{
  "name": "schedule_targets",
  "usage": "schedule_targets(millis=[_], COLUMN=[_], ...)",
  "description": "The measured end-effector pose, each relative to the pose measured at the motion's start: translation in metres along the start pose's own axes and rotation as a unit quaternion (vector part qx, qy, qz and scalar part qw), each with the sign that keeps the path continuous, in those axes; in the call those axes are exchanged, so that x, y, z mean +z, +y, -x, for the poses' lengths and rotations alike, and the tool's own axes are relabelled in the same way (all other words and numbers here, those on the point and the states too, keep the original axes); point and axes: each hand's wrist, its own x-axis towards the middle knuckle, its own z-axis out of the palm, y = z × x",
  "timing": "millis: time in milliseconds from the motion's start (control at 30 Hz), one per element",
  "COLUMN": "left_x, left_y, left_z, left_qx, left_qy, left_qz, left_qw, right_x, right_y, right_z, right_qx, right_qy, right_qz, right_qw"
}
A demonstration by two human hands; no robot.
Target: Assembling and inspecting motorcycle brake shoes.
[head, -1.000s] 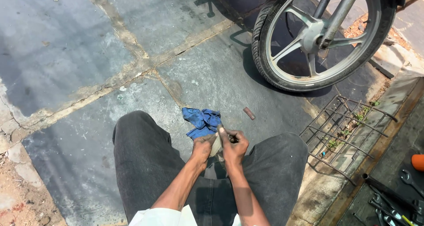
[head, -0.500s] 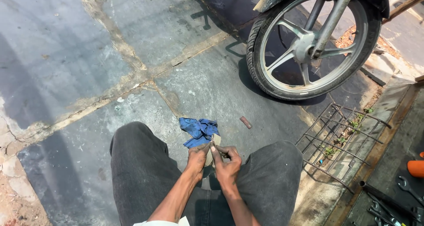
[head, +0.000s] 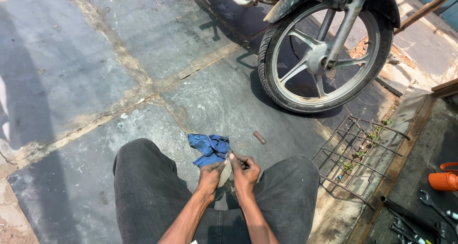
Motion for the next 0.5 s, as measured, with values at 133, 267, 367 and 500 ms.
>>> schedule_targets(millis=[133,267,367,500], left_x=[-0.003,-0.006,-0.012,-0.014], left_y=[-0.004,-0.018,-0.010,-0.034], left_z=[-0.001,-0.008,-0.015,-0.023], left_qx=[0.005,-0.002,-0.003,-0.010], left_qy=[0.017,-0.005,-0.013,-0.011], left_qz=[0.022,0.028,0.069,0.139], left_qw=[1.000,1.000,0.997,0.990], right_x=[-0.004,-0.003,0.002,0.007], right_y=[0.030,0.006,0.015,0.015], right_z=[0.007,0.008,0.021,0.000], right_qx=[-0.229,-0.078,-0.175,-0.195], right_qy=[-0.017,0.015,-0.005,0.025], right_qz=[0.053,0.018,0.037,0.090], right_qw=[0.972,0.997,0.984,0.976])
